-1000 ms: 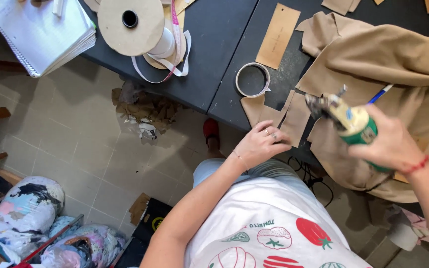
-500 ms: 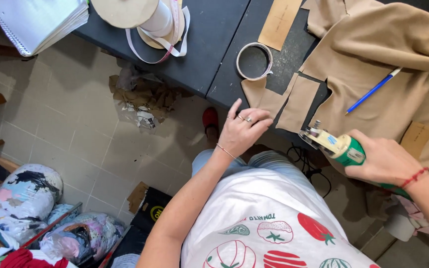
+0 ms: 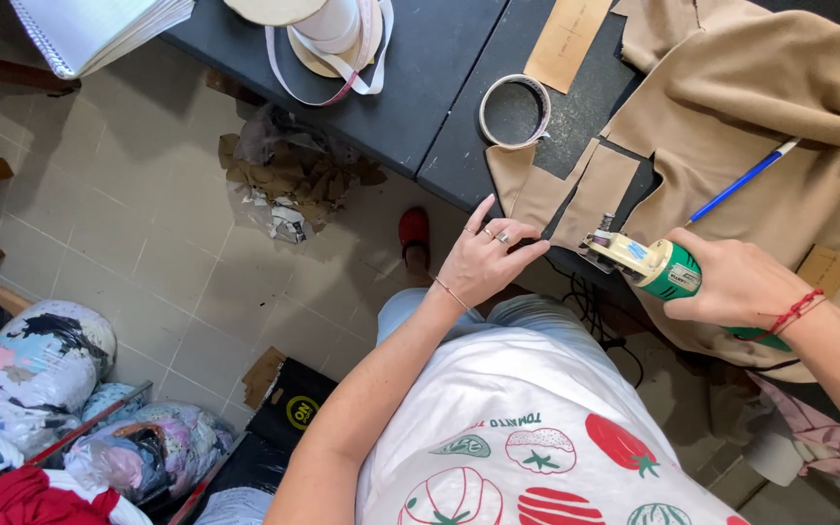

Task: The person uses a rotary cutter and scissors to cut pieces of beige fabric on a black table. They trace patterns onto the fabric with a blue marker, cut along the lines, and trim the edges. The person also folds the fabric and discards scraps into a nearby bin.

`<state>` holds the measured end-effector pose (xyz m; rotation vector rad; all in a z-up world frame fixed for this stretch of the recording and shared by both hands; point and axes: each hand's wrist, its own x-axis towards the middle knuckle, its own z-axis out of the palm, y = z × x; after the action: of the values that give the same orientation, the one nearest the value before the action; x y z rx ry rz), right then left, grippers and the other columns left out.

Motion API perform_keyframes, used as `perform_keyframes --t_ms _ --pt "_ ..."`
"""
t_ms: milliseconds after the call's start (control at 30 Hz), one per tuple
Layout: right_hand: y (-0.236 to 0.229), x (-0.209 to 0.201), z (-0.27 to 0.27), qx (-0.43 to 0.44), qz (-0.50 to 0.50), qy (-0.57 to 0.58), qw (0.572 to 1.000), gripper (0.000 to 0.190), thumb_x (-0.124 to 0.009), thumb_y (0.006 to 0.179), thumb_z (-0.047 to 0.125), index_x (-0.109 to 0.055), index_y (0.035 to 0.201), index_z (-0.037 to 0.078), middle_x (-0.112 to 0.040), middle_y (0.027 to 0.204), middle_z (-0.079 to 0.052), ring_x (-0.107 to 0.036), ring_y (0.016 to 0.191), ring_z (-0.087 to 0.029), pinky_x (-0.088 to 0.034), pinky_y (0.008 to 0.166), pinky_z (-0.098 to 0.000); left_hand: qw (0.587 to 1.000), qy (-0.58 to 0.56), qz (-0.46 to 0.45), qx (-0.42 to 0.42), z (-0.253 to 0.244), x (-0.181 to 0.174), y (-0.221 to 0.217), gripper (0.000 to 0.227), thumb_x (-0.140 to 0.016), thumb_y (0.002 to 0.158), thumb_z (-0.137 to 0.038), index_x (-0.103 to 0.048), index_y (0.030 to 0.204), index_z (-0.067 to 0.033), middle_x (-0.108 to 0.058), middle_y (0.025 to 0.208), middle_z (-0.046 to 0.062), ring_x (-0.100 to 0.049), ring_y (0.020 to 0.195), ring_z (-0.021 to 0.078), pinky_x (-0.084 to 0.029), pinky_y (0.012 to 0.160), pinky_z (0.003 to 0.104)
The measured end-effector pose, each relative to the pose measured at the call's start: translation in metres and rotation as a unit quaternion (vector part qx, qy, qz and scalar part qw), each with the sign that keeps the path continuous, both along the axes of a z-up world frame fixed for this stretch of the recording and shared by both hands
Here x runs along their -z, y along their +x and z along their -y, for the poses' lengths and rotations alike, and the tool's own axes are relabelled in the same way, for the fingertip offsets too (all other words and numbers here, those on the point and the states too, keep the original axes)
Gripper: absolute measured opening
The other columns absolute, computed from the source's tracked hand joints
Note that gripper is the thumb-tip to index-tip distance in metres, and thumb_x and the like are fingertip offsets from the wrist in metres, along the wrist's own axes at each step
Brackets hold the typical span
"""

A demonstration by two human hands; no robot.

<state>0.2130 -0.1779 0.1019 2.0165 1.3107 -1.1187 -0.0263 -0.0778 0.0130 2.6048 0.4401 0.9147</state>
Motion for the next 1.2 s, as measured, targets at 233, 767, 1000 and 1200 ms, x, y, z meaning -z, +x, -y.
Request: perform_keyframes --t_ms 233,767,1000,1200 --pt "-0.001 0.006 -0.002 -0.012 -0.003 0.008 1.0 0.056 -0.065 0.049 0.035 -0.046 0.101 0.024 -0.065 0.077 -0.009 -0.06 0.07 -0.031 -0.045 0.062 -0.0354 1.0 -0.001 -0.012 0.002 0.0 0.0 -0.001 0.014 -0.062 0.08 -0.007 -0.062 0.09 -0.017 -0.053 0.093 0.001 -0.054 0.08 0.0161 -0.034 0.095 0.047" --pt "-0.01 0.01 -0.022 -0.042 -0.017 0.022 0.999 0.055 -0.065 0.05 0.036 -0.044 0.098 0.021 -0.064 0.074 -0.012 -0.058 0.07 -0.033 -0.043 0.062 -0.0375 1.0 -0.003 -0.016 -0.003 -0.001 0.0 -0.002 0.017 -0.059 0.081 -0.005 -0.061 0.092 -0.0189 -0.053 0.093 0.002 -0.053 0.079 0.017 -0.033 0.096 0.047" --pt "-0.015 0.007 -0.028 -0.027 -0.017 0.01 0.999 0.058 -0.066 0.05 0.036 -0.045 0.104 0.025 -0.065 0.075 -0.009 -0.059 0.069 -0.031 -0.044 0.062 -0.0367 1.0 -0.017 -0.01 0.01 -0.003 0.002 -0.004 0.015 -0.061 0.082 -0.006 -0.062 0.091 -0.0174 -0.054 0.092 0.002 -0.055 0.08 0.0163 -0.032 0.097 0.048" --pt "-0.02 0.002 -0.033 -0.015 -0.018 0.004 1.0 0.055 -0.064 0.051 0.034 -0.044 0.101 0.022 -0.065 0.073 -0.01 -0.058 0.067 -0.032 -0.043 0.061 -0.0369 0.999 -0.029 0.02 0.023 -0.008 -0.002 -0.006 0.008 -0.057 0.083 -0.005 -0.062 0.084 -0.0124 -0.057 0.09 0.0 -0.058 0.078 0.0143 -0.034 0.096 0.042"
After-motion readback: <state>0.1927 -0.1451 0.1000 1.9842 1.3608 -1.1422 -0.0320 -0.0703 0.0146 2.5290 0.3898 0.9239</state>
